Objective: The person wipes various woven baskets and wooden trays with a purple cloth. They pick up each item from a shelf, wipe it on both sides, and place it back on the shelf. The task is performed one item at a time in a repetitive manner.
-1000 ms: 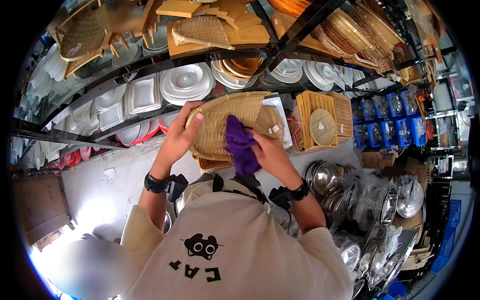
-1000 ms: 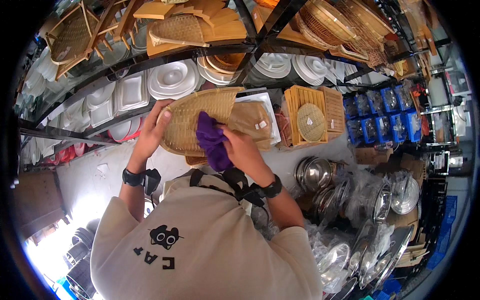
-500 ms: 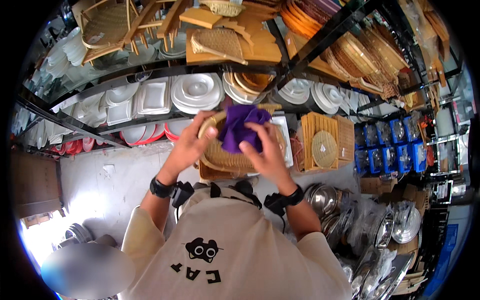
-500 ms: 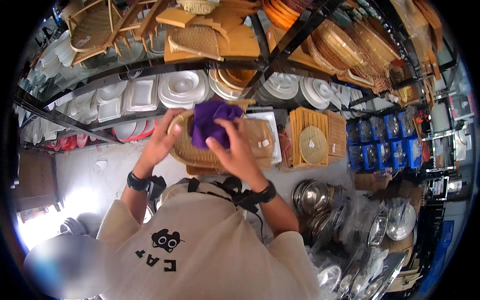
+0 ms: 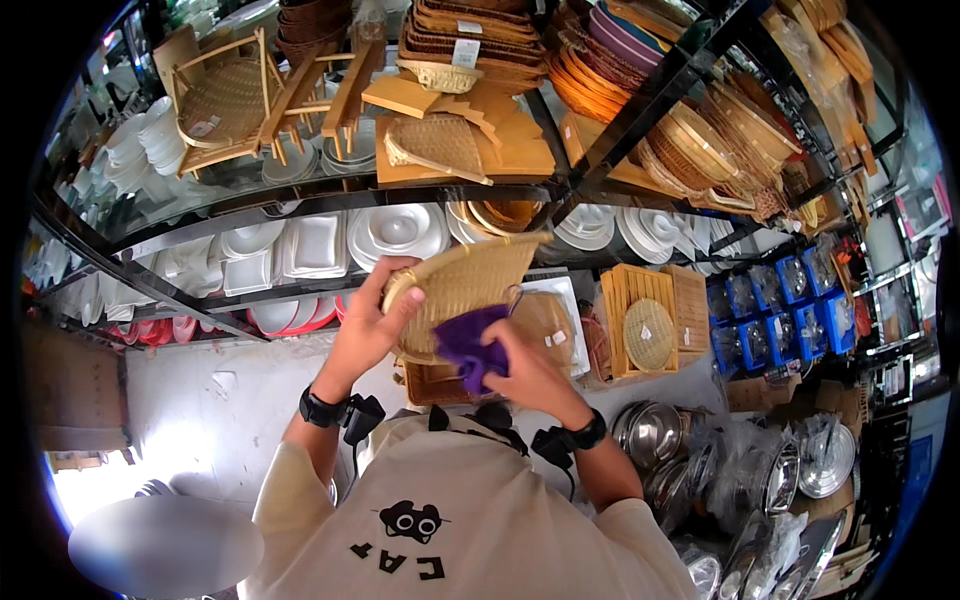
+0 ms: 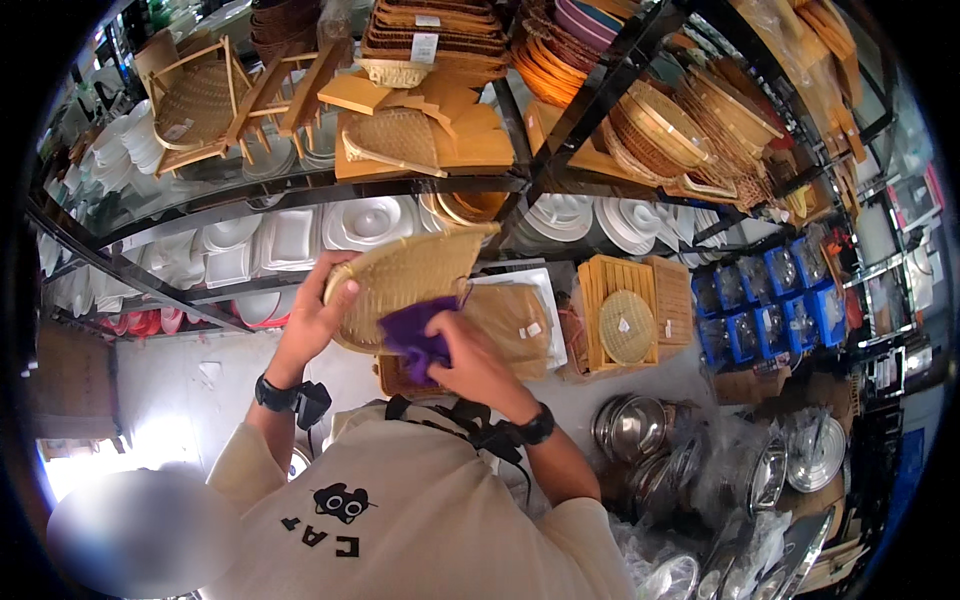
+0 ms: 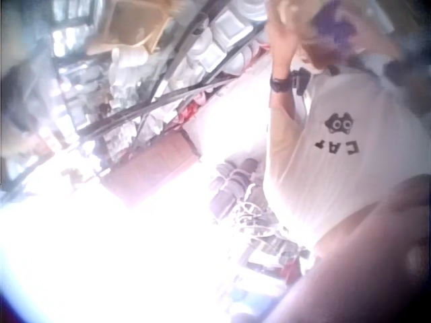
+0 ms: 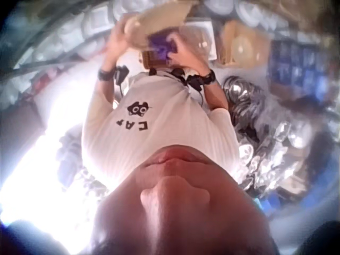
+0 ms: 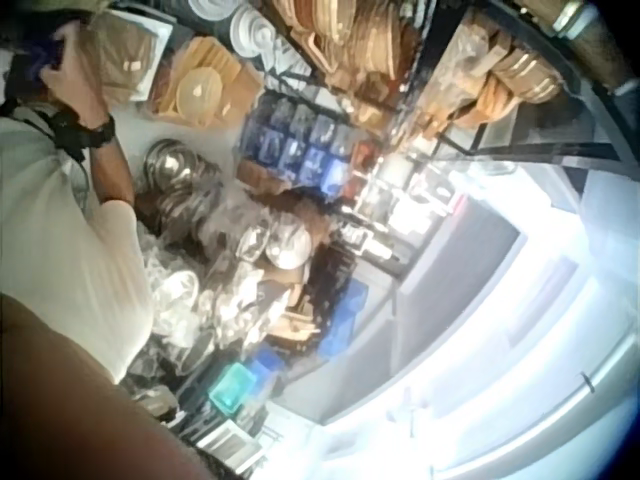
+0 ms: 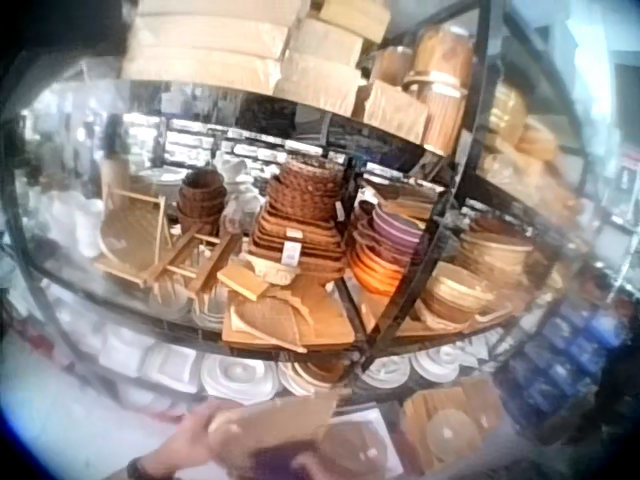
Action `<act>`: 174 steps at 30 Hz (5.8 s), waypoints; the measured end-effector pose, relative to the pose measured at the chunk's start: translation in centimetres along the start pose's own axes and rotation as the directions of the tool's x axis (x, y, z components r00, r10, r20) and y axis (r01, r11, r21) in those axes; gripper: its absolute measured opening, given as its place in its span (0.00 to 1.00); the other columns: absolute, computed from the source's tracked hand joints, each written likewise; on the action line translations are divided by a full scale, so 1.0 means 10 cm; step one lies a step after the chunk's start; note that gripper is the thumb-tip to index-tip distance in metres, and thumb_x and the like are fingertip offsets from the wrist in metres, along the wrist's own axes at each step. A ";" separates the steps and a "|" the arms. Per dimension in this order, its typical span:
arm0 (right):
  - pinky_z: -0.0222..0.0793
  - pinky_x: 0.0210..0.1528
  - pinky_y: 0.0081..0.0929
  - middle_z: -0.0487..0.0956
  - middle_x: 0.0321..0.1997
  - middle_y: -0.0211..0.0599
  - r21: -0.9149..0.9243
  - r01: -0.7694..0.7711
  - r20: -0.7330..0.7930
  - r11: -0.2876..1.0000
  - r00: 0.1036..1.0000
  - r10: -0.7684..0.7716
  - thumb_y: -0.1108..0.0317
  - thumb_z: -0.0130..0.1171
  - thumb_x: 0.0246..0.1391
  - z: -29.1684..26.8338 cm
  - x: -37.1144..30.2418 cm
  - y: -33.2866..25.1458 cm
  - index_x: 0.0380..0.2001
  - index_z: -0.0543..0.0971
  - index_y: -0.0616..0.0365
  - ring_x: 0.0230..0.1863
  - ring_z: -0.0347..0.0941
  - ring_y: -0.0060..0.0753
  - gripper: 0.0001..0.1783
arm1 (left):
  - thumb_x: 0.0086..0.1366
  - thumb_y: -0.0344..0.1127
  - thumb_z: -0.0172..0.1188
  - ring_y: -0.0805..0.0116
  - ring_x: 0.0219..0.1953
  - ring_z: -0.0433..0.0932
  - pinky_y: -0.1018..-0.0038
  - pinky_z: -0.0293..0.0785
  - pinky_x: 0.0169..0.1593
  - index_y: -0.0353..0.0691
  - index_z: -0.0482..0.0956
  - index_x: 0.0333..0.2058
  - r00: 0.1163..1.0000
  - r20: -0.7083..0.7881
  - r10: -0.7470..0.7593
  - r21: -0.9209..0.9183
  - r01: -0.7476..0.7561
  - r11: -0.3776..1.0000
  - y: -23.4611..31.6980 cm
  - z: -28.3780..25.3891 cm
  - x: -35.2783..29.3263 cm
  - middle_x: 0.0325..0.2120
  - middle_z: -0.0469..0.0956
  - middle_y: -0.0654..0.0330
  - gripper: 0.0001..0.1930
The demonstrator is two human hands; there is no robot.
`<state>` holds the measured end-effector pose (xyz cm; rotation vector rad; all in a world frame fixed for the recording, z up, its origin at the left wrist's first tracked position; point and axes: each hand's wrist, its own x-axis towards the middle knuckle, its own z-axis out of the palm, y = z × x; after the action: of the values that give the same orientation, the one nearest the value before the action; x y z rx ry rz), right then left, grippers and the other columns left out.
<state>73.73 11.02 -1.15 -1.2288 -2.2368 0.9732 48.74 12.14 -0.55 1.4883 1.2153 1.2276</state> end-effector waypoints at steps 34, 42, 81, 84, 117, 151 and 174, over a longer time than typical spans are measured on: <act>0.71 0.58 0.30 0.75 0.56 0.40 0.923 -0.235 0.102 0.305 0.913 0.394 0.70 0.48 0.63 -0.69 -0.08 1.09 0.57 0.69 0.63 0.54 0.74 0.32 0.20 | 0.57 0.42 0.63 0.56 0.56 0.71 0.64 0.68 0.59 0.45 0.82 0.41 0.562 0.765 0.314 0.353 -0.773 0.527 0.89 -0.27 0.24 0.39 0.78 0.62 0.14; 0.71 0.58 0.31 0.75 0.56 0.41 0.967 -0.113 0.046 0.229 0.959 0.281 0.67 0.47 0.65 -0.75 -0.13 1.09 0.57 0.69 0.64 0.55 0.74 0.31 0.20 | 0.54 0.37 0.64 0.63 0.47 0.73 0.54 0.58 0.63 0.48 0.83 0.38 0.489 0.850 0.195 0.323 -0.777 0.540 0.99 -0.24 0.49 0.31 0.78 0.69 0.11; 0.66 0.63 0.28 0.71 0.61 0.36 1.000 0.000 0.007 -0.018 0.925 0.380 0.66 0.43 0.67 -0.28 -0.68 1.82 0.62 0.65 0.62 0.59 0.70 0.28 0.22 | 0.54 0.40 0.68 0.56 0.31 0.79 0.66 0.74 0.38 0.44 0.87 0.34 0.654 0.159 0.740 0.871 -0.445 0.206 0.95 -0.17 2.72 0.26 0.82 0.55 0.10; 0.65 0.64 0.29 0.71 0.62 0.37 0.997 -0.039 0.058 -0.060 0.926 0.372 0.66 0.43 0.68 -0.26 -0.64 1.82 0.63 0.65 0.62 0.60 0.69 0.29 0.23 | 0.54 0.37 0.68 0.57 0.32 0.78 0.66 0.74 0.39 0.44 0.87 0.34 0.605 0.165 0.779 0.854 -0.482 0.193 0.93 -0.19 2.71 0.26 0.82 0.56 0.09; 0.67 0.61 0.26 0.73 0.58 0.35 0.998 -0.022 0.044 -0.062 0.919 0.391 0.67 0.46 0.65 -0.14 -0.56 1.72 0.61 0.66 0.62 0.56 0.72 0.26 0.23 | 0.65 0.38 0.60 0.52 0.37 0.81 0.64 0.76 0.40 0.39 0.79 0.42 0.837 0.221 0.501 0.707 -0.492 0.509 0.57 -0.35 2.98 0.35 0.82 0.51 0.11; 0.66 0.63 0.30 0.71 0.61 0.37 0.993 -0.048 0.078 -0.110 0.953 0.291 0.65 0.43 0.68 -1.54 -1.36 2.77 0.62 0.65 0.61 0.59 0.71 0.29 0.23 | 0.61 0.32 0.61 0.47 0.43 0.75 0.60 0.71 0.46 0.37 0.75 0.44 0.614 0.279 0.738 0.487 -0.753 0.443 1.52 3.13 2.74 0.38 0.76 0.49 0.13; 0.67 0.63 0.30 0.72 0.60 0.40 0.984 -0.095 0.140 -0.153 0.938 0.317 0.67 0.41 0.68 -2.27 -1.95 3.40 0.62 0.64 0.61 0.59 0.71 0.31 0.22 | 0.63 0.39 0.63 0.60 0.41 0.81 0.70 0.75 0.45 0.38 0.81 0.44 0.758 0.284 0.587 0.635 -0.608 0.477 1.45 3.56 3.27 0.39 0.82 0.52 0.14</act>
<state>117.56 15.65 -11.37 -0.7062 -0.4270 2.0165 87.92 40.92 13.11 2.6892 1.2398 1.2018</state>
